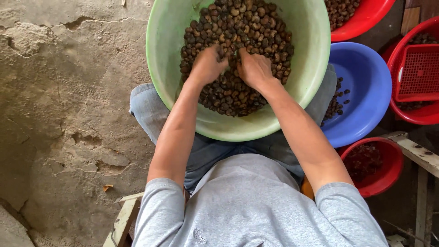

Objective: Sorting and sifting through a large bowl of nuts by hand to inspect them or remove debris.

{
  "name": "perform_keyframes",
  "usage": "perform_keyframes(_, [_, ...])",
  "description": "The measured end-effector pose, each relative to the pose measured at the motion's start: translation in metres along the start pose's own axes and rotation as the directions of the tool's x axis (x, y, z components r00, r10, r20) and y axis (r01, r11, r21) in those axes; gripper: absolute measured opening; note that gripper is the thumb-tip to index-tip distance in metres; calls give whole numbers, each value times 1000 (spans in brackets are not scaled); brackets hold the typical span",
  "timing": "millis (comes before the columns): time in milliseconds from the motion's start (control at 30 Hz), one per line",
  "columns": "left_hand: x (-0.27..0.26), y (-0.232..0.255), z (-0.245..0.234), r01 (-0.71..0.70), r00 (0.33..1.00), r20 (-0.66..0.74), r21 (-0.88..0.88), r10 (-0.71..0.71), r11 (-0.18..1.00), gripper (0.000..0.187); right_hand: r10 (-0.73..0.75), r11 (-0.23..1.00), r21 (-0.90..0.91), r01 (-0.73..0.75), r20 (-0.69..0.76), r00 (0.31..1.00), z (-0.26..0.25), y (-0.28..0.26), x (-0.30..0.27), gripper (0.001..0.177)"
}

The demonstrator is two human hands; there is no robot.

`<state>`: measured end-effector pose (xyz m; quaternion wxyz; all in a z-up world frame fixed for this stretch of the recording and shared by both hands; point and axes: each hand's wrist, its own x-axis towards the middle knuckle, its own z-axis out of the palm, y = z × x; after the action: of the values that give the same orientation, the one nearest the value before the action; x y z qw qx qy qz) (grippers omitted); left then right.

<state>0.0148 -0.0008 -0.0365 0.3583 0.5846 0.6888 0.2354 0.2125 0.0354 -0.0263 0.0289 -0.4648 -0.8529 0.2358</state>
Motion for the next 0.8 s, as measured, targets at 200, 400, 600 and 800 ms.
perform_keyframes(200, [-17, 59, -69, 182, 978, 207, -882, 9, 435, 17, 152, 988, -1, -153, 135, 979, 8, 2, 11, 28])
perform_keyframes(400, [-15, 54, -46, 73, 995, 18, -809, -100, 583, 24, 406, 2, 897, -442, 403, 820, -39, 1, 17, 17])
perform_keyframes(600, [-6, 33, -21, -52, 981, 195, 293, -6, 955, 38, 287, -215, 964, -157, 216, 933, -80, 4, 3, 31])
perform_keyframes(800, [2, 2, 19, -243, 940, 339, 603, 33, 760, 48, 416, 143, 958, -247, 169, 894, -48, 4, 2, 42])
